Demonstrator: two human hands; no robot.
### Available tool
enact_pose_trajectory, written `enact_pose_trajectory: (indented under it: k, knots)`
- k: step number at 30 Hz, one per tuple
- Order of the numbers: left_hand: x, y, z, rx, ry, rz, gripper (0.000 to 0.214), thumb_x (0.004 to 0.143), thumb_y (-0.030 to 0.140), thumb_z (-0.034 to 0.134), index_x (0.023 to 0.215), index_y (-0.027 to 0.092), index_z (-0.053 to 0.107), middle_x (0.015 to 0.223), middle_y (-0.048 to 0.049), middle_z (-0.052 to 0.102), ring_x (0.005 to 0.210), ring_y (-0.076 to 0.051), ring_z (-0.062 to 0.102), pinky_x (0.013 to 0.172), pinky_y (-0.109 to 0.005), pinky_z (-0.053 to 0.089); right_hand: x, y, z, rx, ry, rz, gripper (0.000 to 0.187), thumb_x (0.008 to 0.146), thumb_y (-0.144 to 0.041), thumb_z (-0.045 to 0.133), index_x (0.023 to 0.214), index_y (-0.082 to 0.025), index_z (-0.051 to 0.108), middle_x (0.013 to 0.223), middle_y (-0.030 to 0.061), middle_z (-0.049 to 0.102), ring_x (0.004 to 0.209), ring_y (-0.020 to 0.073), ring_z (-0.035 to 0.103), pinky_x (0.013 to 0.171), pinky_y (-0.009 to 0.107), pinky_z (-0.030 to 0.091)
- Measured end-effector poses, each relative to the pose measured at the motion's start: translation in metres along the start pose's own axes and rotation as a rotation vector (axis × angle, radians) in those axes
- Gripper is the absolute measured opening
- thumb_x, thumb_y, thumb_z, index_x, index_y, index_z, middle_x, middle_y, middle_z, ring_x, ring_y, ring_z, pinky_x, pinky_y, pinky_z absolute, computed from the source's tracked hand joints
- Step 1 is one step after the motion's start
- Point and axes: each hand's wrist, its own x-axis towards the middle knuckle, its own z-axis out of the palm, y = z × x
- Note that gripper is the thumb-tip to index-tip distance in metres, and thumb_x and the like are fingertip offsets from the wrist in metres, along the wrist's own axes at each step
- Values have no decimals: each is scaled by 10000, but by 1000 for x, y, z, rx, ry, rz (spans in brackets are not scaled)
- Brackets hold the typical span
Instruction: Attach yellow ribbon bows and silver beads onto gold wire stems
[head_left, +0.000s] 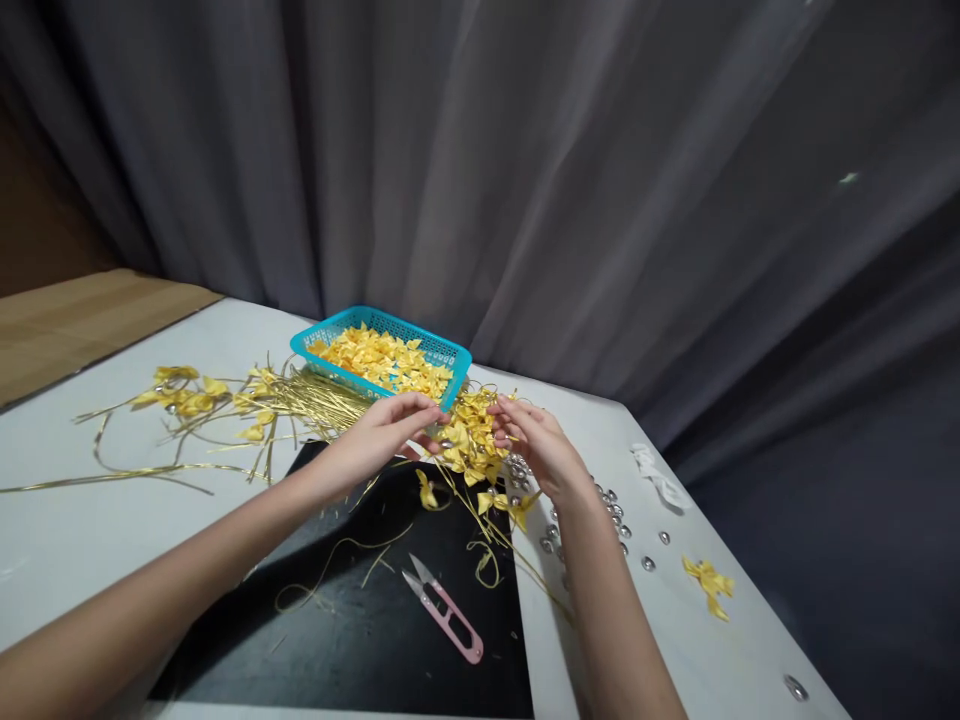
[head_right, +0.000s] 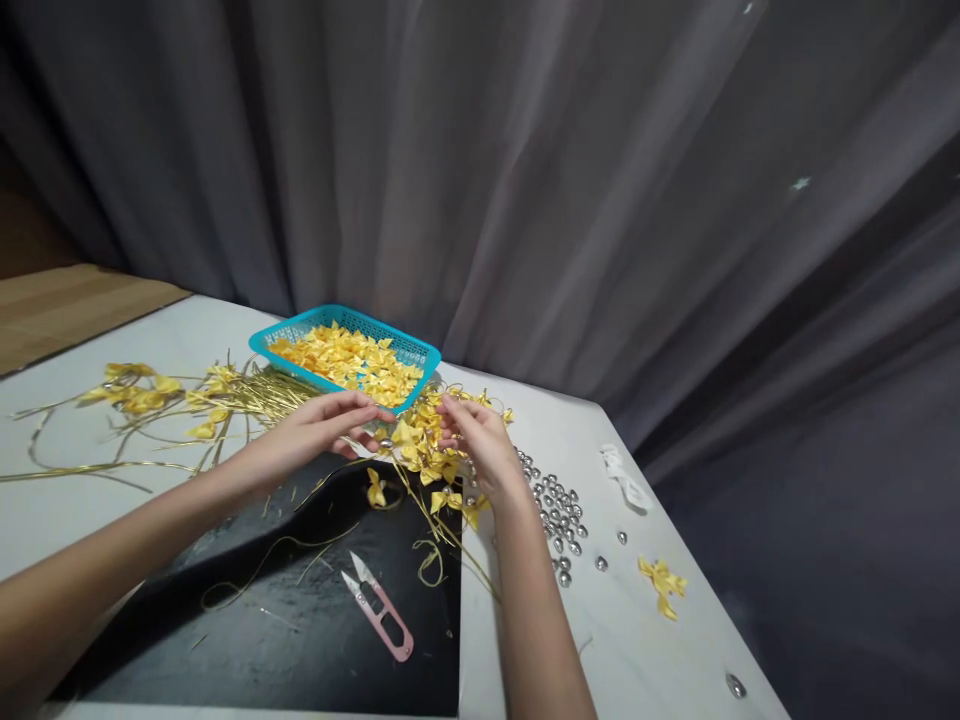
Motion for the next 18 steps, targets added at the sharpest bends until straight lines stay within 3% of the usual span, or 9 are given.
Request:
enact_pose_trajectory:
  k: [3,7,11,14,18]
  knots:
    - [0,0,-2,-38,-21,-25,224,806,386,580,844,167,611,942,-43,658,713,-124,618,649,-232,458,-4,1,5,-40,-24,-27,343,650,-461,734,786,-158,647,738,3,565,597,65,503,558,188,469]
    - [-6,4,-3,-77,-81,-4,224,801,387,599,801,167,639,797,-17,653,680,-116,597,652,-227,462,-21,-8,27,-98,-234,-31,442,580,-342,809,971,-212,651,947,20,619,556,62,517,510,212,460]
    - [-17,14,-6,-120,-106,-25,208,771,369,643,752,163,654,678,13,620,611,-99,566,594,-207,432,-34,-16,37,-126,-444,-72,313,696,-345,732,958,-197,645,791,5,638,561,69,534,553,219,482]
    - [-25,20,-9,-138,-124,-52,230,788,385,625,755,163,674,673,1,633,592,-104,551,565,-213,412,-40,-21,34,-123,-421,-109,241,719,-359,708,856,-172,643,743,3,639,504,61,516,493,206,470]
    - [-31,23,-9,-179,-81,-30,205,796,364,628,783,166,682,882,-39,670,847,-157,596,703,-241,455,-46,-27,34,-107,-307,-168,229,736,-378,677,775,-162,611,680,-1,642,421,42,446,412,186,391]
